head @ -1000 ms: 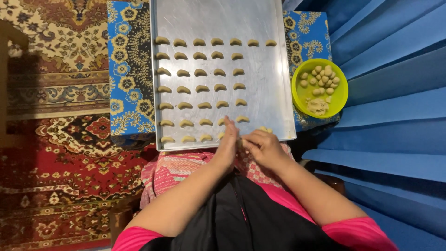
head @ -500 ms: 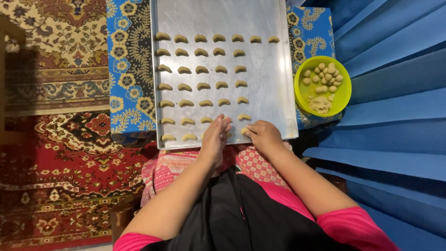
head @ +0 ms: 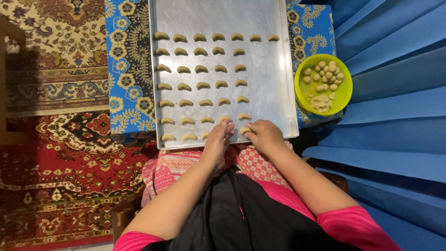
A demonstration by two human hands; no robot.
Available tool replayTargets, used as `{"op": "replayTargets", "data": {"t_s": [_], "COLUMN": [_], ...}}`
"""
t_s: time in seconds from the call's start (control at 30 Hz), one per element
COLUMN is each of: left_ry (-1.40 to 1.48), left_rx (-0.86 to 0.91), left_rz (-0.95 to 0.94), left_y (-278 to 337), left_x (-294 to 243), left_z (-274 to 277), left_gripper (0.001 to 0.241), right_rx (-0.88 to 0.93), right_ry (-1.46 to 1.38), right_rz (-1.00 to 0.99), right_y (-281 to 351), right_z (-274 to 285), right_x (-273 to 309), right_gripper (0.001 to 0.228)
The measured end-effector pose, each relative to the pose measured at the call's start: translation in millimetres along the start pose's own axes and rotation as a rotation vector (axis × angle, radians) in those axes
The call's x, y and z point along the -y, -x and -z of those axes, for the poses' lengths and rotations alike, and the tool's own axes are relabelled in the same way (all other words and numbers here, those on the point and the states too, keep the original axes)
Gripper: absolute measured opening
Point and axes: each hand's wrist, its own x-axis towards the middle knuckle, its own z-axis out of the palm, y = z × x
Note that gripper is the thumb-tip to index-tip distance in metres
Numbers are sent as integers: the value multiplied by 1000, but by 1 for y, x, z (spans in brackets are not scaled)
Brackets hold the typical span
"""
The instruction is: Hand-shaping small pieces of dough into crescent shapes and arranging them on a metal baking sheet.
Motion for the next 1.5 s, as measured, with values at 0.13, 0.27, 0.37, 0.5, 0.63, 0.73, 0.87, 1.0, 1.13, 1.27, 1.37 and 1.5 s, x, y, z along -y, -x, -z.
{"op": "replayTargets", "data": {"t_s": [0.13,0.27,0.37,0.5,0.63,0.73,0.87,1.0,1.13,1.27,1.37,1.5], "left_ry": [13,38,51,60,82,97,103,106,97,96,101,105], "left_rx": [-1,-9,-8,-3,-2,-5,3,7,7,-2,1,-10], "left_rz": [-17,-44,-42,-41,-57,-58,-34,-20,-19,-11,-9,-9], "left_y": [1,3,3,6,11,13,17,18,17,18,21,26], "left_x": [-2,-2,-1,-2,-3,-6,-7,-7,-8,-8,-9,-13], "left_z": [-2,-3,-4,-7,-7,-7,-10,-13,-12,-13,-17,-20], "left_gripper": [65,63,63,63,63,62,58,57,55,53,53,49], "right_rx": [-126,-250,-108,100,59,9,-125,-122,-7,-38,-157,-181], "right_ry": [-88,-60,-21,13,29,-11,-60,-104,-56,-81,-133,-188], "right_rz": [-13,-105,-236,-315,-273,-239,-232,-311,-257,-275,-289,-252], "right_y": [5,8,8,4,-4,-8,0,8,18,21,15,10], "right_z": [8,10,27,9,-6,-17,-4,6,17,29,17,-2], "right_x": [-25,-63,-52,-48,-65,-92,-94,-93,-92,-92,-103,-116], "right_gripper": [30,27,35,39,32,29,35,42,27,21,29,22]}}
